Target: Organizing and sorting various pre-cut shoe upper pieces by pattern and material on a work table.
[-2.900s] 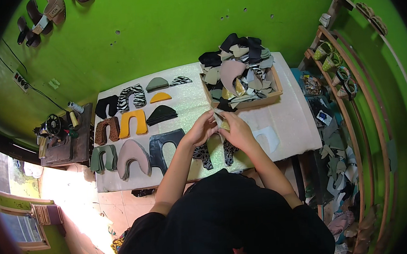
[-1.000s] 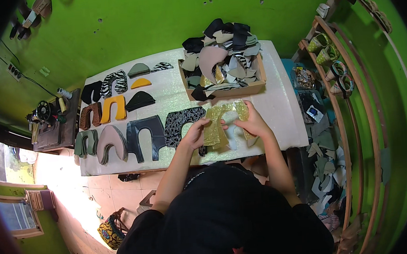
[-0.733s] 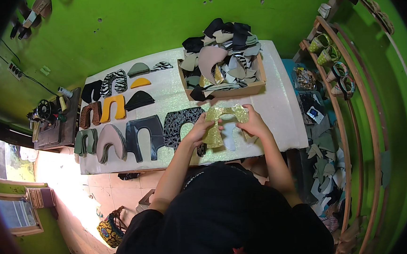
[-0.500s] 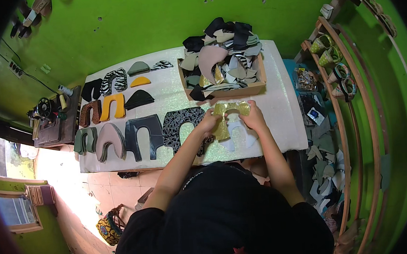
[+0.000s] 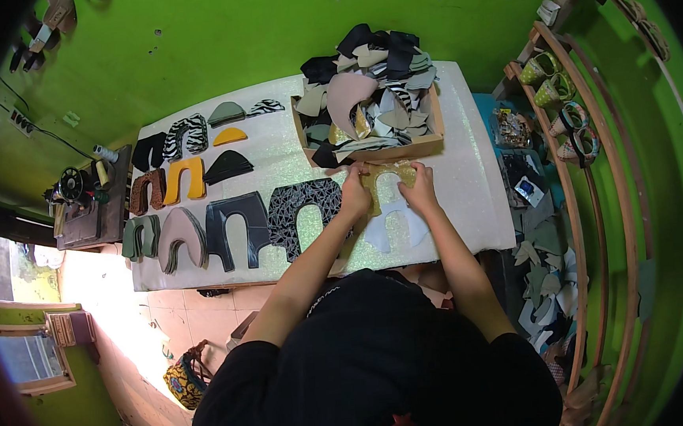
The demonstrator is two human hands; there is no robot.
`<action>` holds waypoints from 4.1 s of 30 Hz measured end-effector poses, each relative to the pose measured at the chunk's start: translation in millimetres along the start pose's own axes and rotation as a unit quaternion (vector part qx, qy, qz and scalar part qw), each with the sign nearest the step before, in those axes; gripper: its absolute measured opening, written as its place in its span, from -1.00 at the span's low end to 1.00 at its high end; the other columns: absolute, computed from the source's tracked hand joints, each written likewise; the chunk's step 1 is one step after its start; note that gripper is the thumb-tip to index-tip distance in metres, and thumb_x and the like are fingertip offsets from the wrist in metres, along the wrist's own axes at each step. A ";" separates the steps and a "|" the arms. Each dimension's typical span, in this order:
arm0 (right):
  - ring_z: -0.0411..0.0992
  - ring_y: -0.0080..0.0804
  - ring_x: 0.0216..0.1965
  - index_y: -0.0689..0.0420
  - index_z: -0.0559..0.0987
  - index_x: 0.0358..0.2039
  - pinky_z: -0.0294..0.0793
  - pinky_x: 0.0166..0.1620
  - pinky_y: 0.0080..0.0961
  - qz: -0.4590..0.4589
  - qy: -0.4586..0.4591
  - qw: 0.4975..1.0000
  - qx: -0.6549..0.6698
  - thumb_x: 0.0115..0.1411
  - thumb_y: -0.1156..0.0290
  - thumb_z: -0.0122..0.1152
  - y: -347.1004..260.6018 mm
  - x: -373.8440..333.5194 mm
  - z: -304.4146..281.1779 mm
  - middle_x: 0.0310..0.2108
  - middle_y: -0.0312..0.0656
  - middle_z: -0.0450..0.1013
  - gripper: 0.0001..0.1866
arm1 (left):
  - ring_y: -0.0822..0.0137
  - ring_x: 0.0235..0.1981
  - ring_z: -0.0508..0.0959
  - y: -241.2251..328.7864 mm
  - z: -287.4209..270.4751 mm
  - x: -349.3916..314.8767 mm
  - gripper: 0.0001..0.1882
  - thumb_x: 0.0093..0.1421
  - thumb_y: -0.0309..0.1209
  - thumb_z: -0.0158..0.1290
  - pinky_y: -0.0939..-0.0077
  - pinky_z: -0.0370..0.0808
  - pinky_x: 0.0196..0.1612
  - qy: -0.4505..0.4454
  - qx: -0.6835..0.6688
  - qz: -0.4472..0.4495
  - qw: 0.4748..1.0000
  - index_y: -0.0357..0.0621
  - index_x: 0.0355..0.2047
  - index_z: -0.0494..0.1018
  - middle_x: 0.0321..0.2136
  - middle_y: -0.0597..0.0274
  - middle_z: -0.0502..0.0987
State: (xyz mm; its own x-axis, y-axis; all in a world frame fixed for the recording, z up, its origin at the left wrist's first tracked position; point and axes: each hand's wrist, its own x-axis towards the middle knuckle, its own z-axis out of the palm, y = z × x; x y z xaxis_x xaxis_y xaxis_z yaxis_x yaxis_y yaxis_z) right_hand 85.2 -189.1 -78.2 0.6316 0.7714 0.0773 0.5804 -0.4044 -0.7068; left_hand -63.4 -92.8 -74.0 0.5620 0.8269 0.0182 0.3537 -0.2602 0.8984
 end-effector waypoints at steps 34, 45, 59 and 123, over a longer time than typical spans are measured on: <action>0.48 -0.10 -0.39 0.29 0.49 -0.40 0.46 -0.31 -0.32 0.230 -0.076 0.970 0.022 -0.19 0.51 0.11 29.4 -80.0 -28.3 -0.43 0.04 0.47 -0.74 | -0.11 -0.10 0.34 -8.0 0.2 -90.3 -0.32 -0.07 -0.27 0.11 0.28 0.29 -0.03 -0.219 0.041 -0.112 0.968 -0.37 -0.01 0.11 -0.17 -0.29 0.32; 0.49 -0.19 -0.41 0.32 0.50 -0.41 0.46 -0.34 -0.34 0.209 -0.218 0.953 0.026 -0.24 0.53 0.20 30.9 -90.2 -45.5 -0.47 0.01 0.48 -0.71 | 0.01 -0.21 0.45 -5.2 -2.2 -96.4 -0.29 -0.06 -0.24 0.13 0.35 0.36 -0.14 -0.242 0.026 -0.153 0.958 -0.41 -0.02 0.09 -0.27 -0.22 0.40; 0.45 -0.17 -0.26 0.30 0.46 -0.25 0.38 -0.17 -0.40 0.165 -0.219 0.959 0.067 -0.14 0.50 0.20 25.7 -89.4 -32.7 -0.29 0.03 0.46 -0.64 | 0.44 -0.38 0.45 -19.7 -0.3 -104.8 -0.56 -0.12 -0.51 0.18 0.56 0.42 -0.31 -0.233 -0.051 -0.073 0.968 -0.26 -0.19 0.33 -0.37 0.17 0.46; 0.28 -0.04 -0.15 0.31 0.30 -0.21 0.36 -0.11 -0.28 0.126 -0.048 0.969 -0.208 -0.20 0.21 0.32 -27.1 -50.3 -13.3 -0.24 0.09 0.26 -0.39 | 0.16 -0.21 0.39 20.9 2.1 -17.5 -0.72 -0.01 -0.38 -0.05 0.30 0.20 -0.19 -0.049 0.524 -0.009 0.850 -0.12 -0.24 0.32 -0.34 0.09 0.48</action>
State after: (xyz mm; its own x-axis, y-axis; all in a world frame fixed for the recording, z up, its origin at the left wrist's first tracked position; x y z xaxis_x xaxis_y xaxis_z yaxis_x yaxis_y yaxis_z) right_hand 44.6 -223.5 -53.6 0.7410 0.6568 -0.1397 0.5843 -0.7331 -0.3480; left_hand -64.2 -113.8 -56.5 0.5907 0.8034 -0.0747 0.8062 -0.5916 0.0122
